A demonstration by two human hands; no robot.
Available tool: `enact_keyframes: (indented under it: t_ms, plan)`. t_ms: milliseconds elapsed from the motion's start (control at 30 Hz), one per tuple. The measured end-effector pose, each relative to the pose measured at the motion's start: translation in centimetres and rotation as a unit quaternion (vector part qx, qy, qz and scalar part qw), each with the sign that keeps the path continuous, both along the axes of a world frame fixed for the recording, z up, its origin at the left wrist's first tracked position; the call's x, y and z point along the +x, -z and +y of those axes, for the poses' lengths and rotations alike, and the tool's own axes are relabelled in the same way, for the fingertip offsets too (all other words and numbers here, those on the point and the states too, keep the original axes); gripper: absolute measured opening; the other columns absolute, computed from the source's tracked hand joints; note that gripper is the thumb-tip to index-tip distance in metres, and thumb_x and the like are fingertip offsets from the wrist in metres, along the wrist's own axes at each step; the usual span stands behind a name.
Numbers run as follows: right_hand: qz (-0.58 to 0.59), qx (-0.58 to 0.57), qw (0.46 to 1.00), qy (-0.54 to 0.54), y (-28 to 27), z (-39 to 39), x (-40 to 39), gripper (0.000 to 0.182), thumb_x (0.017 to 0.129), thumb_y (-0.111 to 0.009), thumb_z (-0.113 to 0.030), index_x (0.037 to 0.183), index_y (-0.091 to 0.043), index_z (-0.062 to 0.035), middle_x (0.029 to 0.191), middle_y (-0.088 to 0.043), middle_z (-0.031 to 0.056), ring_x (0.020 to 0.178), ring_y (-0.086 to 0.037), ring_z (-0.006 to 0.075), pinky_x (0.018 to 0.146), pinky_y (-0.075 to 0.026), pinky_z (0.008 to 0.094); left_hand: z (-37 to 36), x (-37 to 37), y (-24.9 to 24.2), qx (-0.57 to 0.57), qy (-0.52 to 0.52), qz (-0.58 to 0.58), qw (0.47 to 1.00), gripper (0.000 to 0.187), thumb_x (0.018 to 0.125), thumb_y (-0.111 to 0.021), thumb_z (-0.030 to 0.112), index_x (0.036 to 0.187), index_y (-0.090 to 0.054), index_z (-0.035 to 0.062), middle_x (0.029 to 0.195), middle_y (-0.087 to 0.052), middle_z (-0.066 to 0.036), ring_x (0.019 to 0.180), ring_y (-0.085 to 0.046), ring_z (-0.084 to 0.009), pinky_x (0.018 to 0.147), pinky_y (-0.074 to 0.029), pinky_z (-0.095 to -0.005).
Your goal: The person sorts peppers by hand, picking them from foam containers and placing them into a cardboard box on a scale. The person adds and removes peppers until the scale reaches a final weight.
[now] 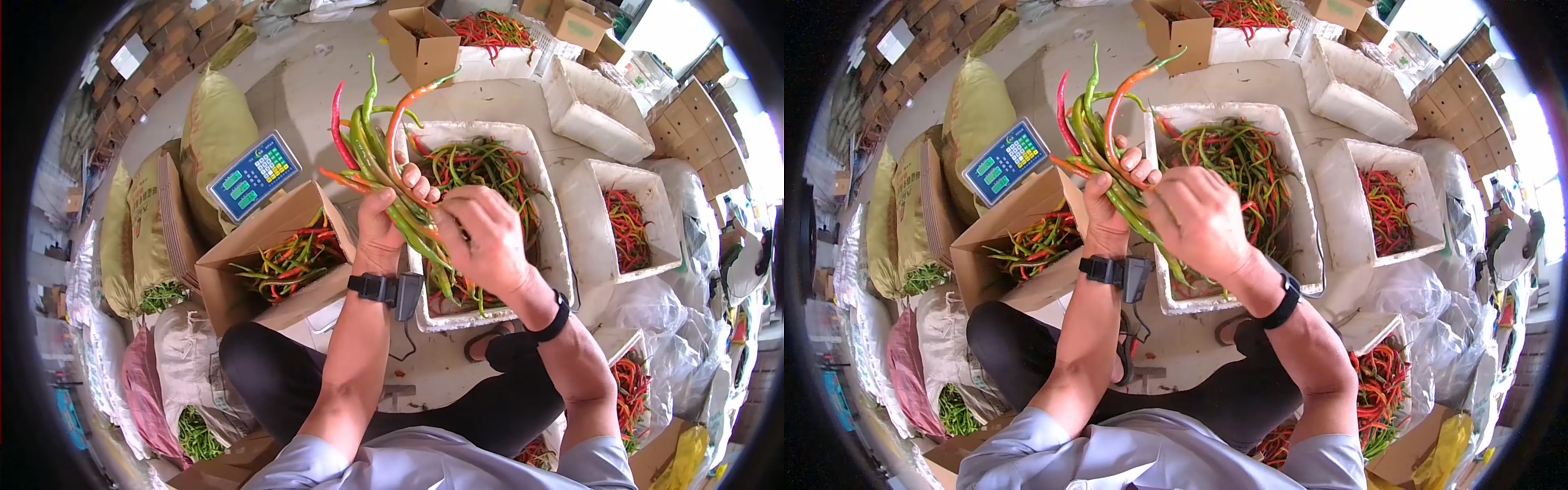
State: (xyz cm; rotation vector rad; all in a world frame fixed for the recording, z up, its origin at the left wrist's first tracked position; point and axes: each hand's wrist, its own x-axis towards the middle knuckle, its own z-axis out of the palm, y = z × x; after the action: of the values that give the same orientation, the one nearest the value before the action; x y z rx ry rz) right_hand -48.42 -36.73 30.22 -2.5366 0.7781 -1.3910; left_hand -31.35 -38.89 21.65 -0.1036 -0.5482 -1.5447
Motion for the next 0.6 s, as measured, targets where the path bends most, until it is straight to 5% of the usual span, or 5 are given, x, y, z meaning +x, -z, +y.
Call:
enact_keyframes:
  t_ms: [67,267,467,600]
  plan:
    - [-0.047,0.0,0.999,0.014,-0.1,-1.3,-0.8,0.007,0.084,-0.072,-0.001,0.087,-0.065,-0.0017,0.081,-0.067,0.0112,0.069,-0.065,0.0303,0.061,-0.053,0.0387,-0.1,0.2,0.4,0.015,0.004,0.015,1.0,0.06,0.078,-0.08,0.018,0.131,-0.051,0.0137,0.096,-0.057,-0.001,0.089,-0.059,-0.0181,0.091,-0.049,-0.041]
    - [-0.097,0.292,0.944,0.122,0.6,-4.6,-5.0,0.017,0.092,-0.067,-0.008,0.104,-0.07,0.0023,0.087,-0.073,0.017,0.074,-0.069,0.0177,0.073,-0.055,0.0316,-0.3,1.4,0.0,0.009,0.008,0.088,0.996,0.048,0.079,-0.081,0.022,0.121,-0.061,0.0095,0.095,-0.057,0.003,0.085,-0.056,-0.0106,0.086,-0.045,-0.0317]
    - [0.016,0.261,0.961,0.092,1.9,-5.3,-7.3,0.019,0.096,-0.062,-0.015,0.106,-0.071,-0.0018,0.092,-0.072,0.0198,0.086,-0.071,0.0376,0.08,-0.055,0.0412,-0.7,2.7,-0.8,-0.031,0.006,0.079,0.996,0.053,0.078,-0.082,0.022,0.124,-0.062,0.0072,0.096,-0.06,0.003,0.086,-0.058,-0.0109,0.088,-0.044,-0.0305]
    - [0.193,0.296,0.929,0.107,1.5,-5.0,-8.2,0.023,0.096,-0.065,-0.019,0.107,-0.068,0.0006,0.096,-0.071,0.0208,0.087,-0.068,0.0376,0.08,-0.053,0.0422,-0.7,3.2,-1.6,-0.051,0.023,0.131,0.99,0.052,0.077,-0.083,0.019,0.122,-0.061,0.006,0.098,-0.061,0.003,0.088,-0.059,-0.0104,0.088,-0.044,-0.0301]
